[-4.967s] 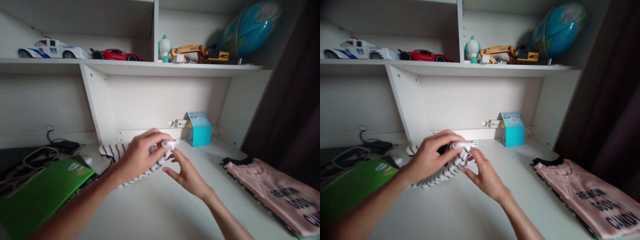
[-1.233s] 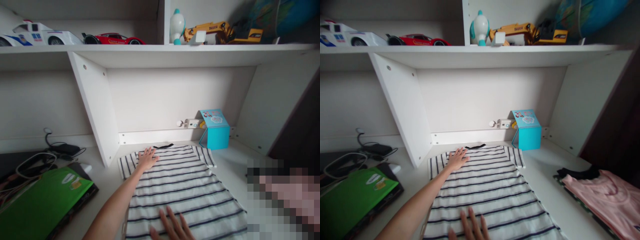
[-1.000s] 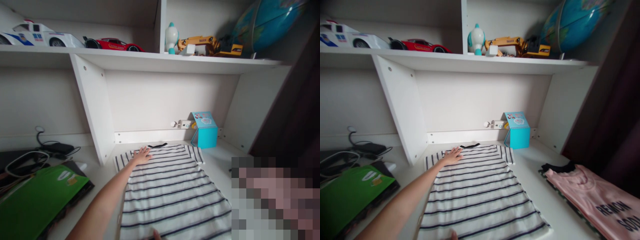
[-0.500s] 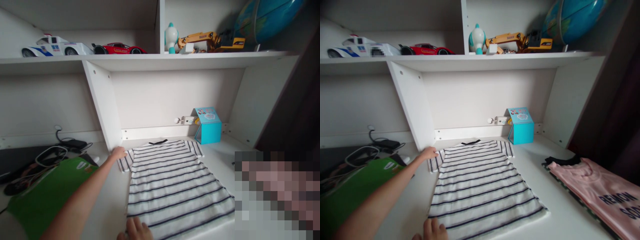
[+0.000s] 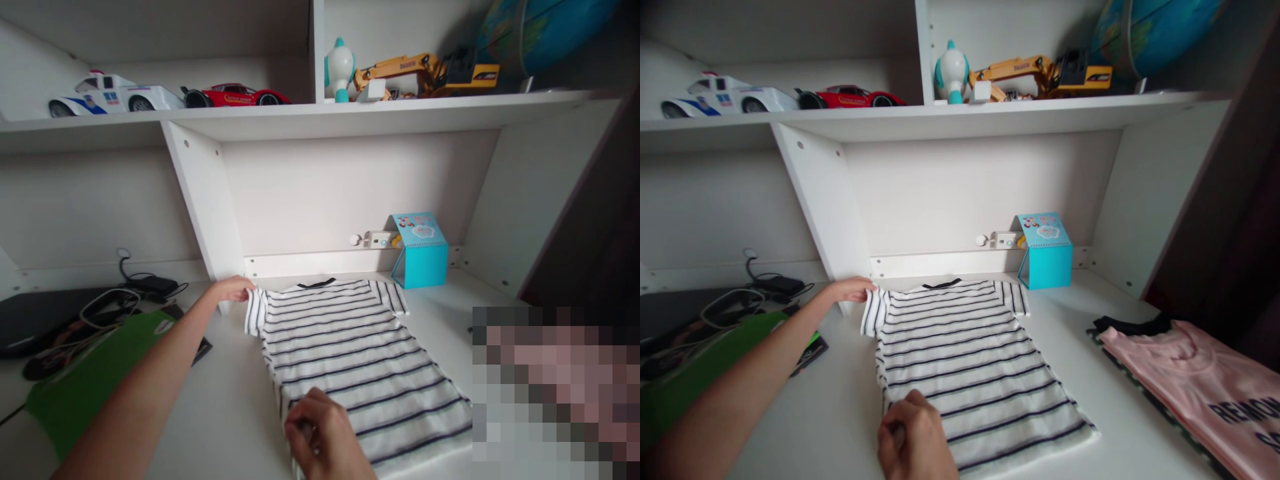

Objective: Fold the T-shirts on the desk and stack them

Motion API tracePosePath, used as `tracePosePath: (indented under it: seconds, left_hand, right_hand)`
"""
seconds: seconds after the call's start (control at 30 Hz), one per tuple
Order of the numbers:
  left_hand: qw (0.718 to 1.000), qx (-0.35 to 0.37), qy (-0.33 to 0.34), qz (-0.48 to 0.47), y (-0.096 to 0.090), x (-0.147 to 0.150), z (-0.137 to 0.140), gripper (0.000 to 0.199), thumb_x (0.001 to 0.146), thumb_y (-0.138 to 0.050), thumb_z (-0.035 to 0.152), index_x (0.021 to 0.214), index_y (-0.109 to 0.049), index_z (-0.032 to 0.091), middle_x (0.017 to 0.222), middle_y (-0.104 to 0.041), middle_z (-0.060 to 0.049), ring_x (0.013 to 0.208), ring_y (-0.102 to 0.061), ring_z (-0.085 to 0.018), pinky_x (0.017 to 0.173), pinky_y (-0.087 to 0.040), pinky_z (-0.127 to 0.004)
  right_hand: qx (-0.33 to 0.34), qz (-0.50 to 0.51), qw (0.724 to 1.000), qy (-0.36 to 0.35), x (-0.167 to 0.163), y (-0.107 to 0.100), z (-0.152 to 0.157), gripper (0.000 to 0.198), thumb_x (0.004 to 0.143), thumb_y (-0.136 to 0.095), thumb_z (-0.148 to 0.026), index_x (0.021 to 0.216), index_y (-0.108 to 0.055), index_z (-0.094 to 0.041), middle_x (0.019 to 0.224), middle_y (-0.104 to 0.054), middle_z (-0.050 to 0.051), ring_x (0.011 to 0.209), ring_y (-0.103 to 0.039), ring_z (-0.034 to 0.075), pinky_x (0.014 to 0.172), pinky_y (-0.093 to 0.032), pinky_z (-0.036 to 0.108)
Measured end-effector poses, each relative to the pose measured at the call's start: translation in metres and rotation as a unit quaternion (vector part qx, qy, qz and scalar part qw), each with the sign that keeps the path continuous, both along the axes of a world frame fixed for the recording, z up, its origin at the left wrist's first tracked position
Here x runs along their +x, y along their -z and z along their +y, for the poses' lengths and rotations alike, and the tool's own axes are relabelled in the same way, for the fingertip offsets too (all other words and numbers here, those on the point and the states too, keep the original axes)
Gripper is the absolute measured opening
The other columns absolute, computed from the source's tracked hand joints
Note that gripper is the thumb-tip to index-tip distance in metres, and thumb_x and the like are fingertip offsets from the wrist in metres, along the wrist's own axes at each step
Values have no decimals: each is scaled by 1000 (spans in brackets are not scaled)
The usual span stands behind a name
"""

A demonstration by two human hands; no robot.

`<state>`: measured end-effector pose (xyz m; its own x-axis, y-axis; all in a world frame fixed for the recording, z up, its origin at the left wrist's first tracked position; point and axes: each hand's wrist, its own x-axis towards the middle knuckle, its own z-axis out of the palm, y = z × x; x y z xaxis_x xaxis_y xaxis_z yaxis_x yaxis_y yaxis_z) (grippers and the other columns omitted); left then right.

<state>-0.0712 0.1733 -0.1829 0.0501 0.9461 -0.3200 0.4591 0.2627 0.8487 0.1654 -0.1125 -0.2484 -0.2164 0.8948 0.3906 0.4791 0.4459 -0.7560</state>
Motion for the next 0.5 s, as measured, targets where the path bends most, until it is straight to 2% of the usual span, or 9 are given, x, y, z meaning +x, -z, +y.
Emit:
tracePosePath:
  seconds: [0.07, 0.17, 0.37, 0.5]
  left_hand:
    - [997, 33, -9, -72, -4, 23, 6, 13, 56, -63, 22, 66, -56, 18, 59, -62, -2, 56, -59, -14, 54, -47, -22]
    - [992, 70, -25, -105, 2, 70, 18, 18, 62, -61, 27, 77, -55, 18, 64, -63, 0, 60, -61, -14, 56, -46, -22]
    - [986, 107, -41, -117, 40, 163, 21, 25, 75, -54, 32, 92, -54, 13, 85, -68, -10, 81, -65, -22, 63, -48, -28]
    - [987, 133, -38, -80, 65, 191, 15, 30, 83, -49, 33, 103, -51, 11, 94, -67, -17, 85, -65, -23, 69, -50, -31]
  right_hand:
    - [-25, 12, 999, 19, 23, -10, 1, 8, 70, -53, -14, 74, -55, -20, 77, -55, 0, 69, -57, 11, 62, -44, 18]
    - [-42, -16, 998, 39, 45, -10, -1, 14, 66, -49, -9, 74, -52, -20, 79, -54, 0, 69, -56, 11, 64, -44, 18]
    - [-45, -115, 992, 25, 65, 29, -6, 29, 63, -46, -1, 82, -58, -20, 80, -59, 1, 68, -60, 10, 64, -44, 15]
    - [-50, -228, 969, 83, 67, 47, -13, 30, 62, -53, -5, 82, -61, -26, 76, -62, -3, 57, -61, 11, 51, -43, 14]
